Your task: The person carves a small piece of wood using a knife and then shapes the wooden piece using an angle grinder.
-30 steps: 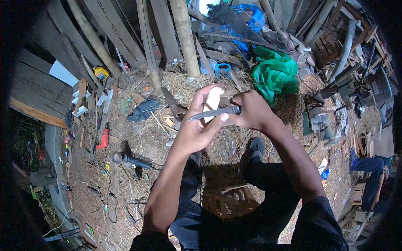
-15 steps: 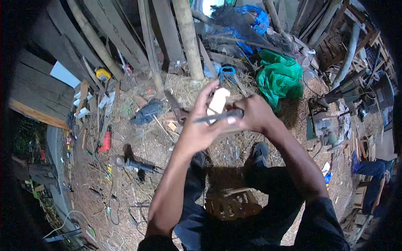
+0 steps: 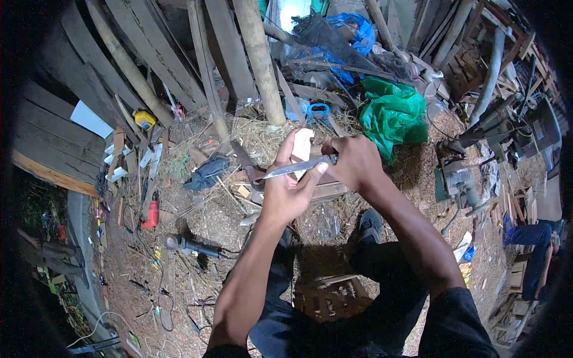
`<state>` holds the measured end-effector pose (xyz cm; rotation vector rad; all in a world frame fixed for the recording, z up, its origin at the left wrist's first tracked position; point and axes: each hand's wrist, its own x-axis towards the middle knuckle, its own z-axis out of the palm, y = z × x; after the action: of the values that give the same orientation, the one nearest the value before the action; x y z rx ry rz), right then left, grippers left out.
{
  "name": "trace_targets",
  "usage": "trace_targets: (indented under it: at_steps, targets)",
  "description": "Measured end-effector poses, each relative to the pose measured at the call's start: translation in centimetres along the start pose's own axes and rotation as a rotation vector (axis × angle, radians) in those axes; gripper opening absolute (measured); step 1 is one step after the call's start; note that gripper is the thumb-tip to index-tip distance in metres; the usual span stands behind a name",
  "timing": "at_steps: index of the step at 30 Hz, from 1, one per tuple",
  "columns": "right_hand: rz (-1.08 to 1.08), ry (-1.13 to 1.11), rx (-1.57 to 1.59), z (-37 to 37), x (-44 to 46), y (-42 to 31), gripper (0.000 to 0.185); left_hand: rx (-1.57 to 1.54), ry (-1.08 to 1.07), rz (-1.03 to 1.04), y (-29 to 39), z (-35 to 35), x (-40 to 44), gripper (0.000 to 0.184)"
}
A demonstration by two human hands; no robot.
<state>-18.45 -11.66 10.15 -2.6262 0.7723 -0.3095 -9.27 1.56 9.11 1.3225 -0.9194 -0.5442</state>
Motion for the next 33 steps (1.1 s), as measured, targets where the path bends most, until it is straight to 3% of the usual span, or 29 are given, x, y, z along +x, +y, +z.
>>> trace_targets:
  at_steps: [2, 3, 6, 7, 9, 15, 17, 20, 23, 28, 33]
  targets:
    - [0.025, 0.025, -0.034, 0.2, 0.2, 0.3, 0.030, -0.017, 0.026, -0.041, -0.9, 0.1, 0.0, 0.060]
    - [0.041, 0.047, -0.054, 0.8, 0.5, 0.5, 0.029, 0.036, 0.067, 0.032, -1.2, 0.3, 0.3, 0.048]
    - [0.086, 0.086, -0.022, 0.4, 0.6, 0.9, 0.029, -0.027, 0.113, 0.076, -1.0, 1.6, 0.1, 0.040]
    - [0.099, 0.099, 0.003, -0.1, 0.6, 0.7, 0.029, -0.050, 0.152, 0.027, -0.6, 2.1, 0.0, 0.028]
    - [0.038, 0.085, 0.056, 0.4, 0.7, 0.5, 0.028, -0.139, 0.131, -0.099, 0.4, 1.8, 0.1, 0.026]
    - [-0.109, 0.066, 0.211, 0.5, 0.2, 1.4, 0.029, -0.336, 0.068, -0.239, 2.2, -0.2, 0.3, 0.061]
    - [-0.203, 0.138, 0.290, 1.1, 0.3, 2.3, 0.024, -0.456, 0.042, -0.215, 2.1, -0.8, -0.1, 0.061]
    - [-0.172, 0.271, 0.422, 1.1, -0.7, 0.4, 0.020, -0.599, 0.037, -0.191, 2.8, -1.1, -0.1, 0.058]
    - [-0.127, 0.237, 0.418, 0.6, -1.1, -0.3, 0.021, -0.737, 0.007, -0.202, 3.1, -1.7, -0.5, 0.049]
    - [0.034, 0.106, 0.312, -0.6, -1.6, -1.4, 0.022, -0.561, 0.015, -0.298, 1.5, -2.6, -1.3, 0.044]
    - [-0.059, 0.081, 0.151, 0.8, -1.4, -0.2, 0.024, -0.498, -0.004, -0.367, 2.2, -2.8, -1.3, 0.053]
